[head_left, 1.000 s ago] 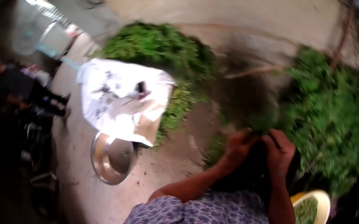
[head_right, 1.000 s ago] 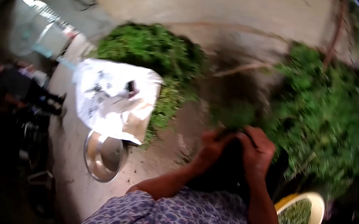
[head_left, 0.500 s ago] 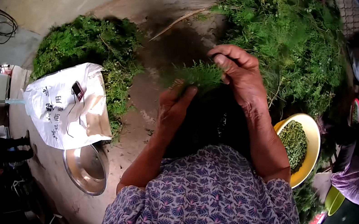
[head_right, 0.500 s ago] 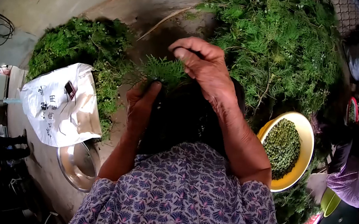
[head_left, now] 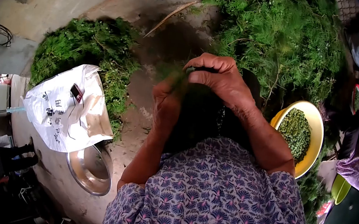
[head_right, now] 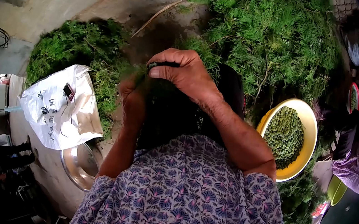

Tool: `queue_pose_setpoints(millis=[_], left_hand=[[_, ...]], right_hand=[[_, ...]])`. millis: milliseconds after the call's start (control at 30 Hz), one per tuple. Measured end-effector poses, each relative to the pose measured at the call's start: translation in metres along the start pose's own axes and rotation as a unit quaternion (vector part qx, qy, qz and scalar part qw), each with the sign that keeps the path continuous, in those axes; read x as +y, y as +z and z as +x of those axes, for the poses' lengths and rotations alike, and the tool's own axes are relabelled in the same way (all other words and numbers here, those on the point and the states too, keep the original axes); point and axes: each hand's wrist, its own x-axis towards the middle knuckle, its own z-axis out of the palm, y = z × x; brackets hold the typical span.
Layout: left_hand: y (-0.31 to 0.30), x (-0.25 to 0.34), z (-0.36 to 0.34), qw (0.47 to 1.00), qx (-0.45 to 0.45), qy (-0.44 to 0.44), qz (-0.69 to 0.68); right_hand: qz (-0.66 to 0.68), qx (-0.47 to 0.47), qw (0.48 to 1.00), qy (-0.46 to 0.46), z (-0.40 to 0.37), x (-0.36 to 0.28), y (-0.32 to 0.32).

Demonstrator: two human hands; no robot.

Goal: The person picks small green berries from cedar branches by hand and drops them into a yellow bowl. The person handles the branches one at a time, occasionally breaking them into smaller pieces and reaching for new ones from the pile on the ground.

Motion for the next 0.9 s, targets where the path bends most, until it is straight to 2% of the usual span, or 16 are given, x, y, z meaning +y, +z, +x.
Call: queue_pose_setpoints(millis=[33, 67, 133, 233, 333, 367, 467, 533, 600, 667, 700, 733, 767, 833, 867, 900], left_hand=[[0.0, 0.001, 0.0, 1.0, -0.001, 0.0, 0.0], [0.0, 0.003, 0.0, 0.998, -0.011, 0.037, 0.053], [0.0, 0.004, 0.001, 0.992, -0.023, 0.073, 0.105], [-0.002, 0.001, -0.001, 0.999, 0.005, 0.021, 0.037], [-0.005, -0.009, -0.002, 0.982, 0.145, -0.095, -0.08], [-0.02, -0.021, -0.004, 0.957, 0.108, 0.074, 0.259], [-0.035, -0.049, 0.0, 0.985, 0.09, -0.04, 0.141], [-0.013, -0.016, 0.004, 0.967, 0.176, -0.183, -0.016], [-0.015, -0.03, 0.009, 0.976, 0.181, -0.122, 0.015], [-0.018, -0.036, 0.013, 0.98, 0.186, -0.06, 0.046], [-0.019, -0.038, 0.014, 0.969, 0.202, -0.007, 0.144], [-0.019, -0.034, 0.015, 0.959, 0.208, 0.019, 0.192], [-0.018, -0.031, 0.015, 0.946, 0.216, 0.043, 0.239], [-0.012, -0.005, 0.014, 0.978, 0.07, -0.033, 0.193], [-0.013, -0.006, 0.014, 0.977, 0.072, -0.033, 0.196], [-0.013, -0.007, 0.013, 0.955, 0.012, -0.001, 0.296]], right_hand=[[0.119, 0.024, 0.989, 0.083, -0.003, 0.003, 0.002], [0.119, 0.025, 0.989, 0.084, -0.003, 0.003, 0.004], [0.345, 0.112, 0.916, 0.17, -0.002, 0.003, 0.006], [0.356, 0.101, 0.918, 0.142, -0.003, -0.001, -0.016], [0.371, 0.129, 0.917, 0.068, -0.015, -0.007, -0.041], [0.373, 0.164, 0.911, 0.058, -0.025, -0.009, -0.051], [0.362, 0.273, 0.891, 0.012, -0.066, -0.009, -0.093], [0.336, 0.305, 0.891, -0.024, -0.106, 0.0, -0.133], [0.296, 0.399, 0.868, -0.011, -0.156, 0.015, -0.173], [0.187, 0.574, 0.797, 0.025, -0.217, 0.039, -0.215], [-0.075, 0.57, 0.816, 0.063, -0.249, 0.042, -0.224], [-0.263, 0.557, 0.784, 0.076, -0.272, 0.046, -0.226], [-0.441, 0.55, 0.703, 0.09, -0.295, 0.05, -0.228], [-0.542, 0.563, 0.602, 0.164, -0.314, 0.055, -0.236], [-0.583, 0.566, 0.546, 0.202, -0.323, 0.058, -0.24], [-0.497, 0.587, 0.613, 0.183, -0.31, 0.06, -0.235]])
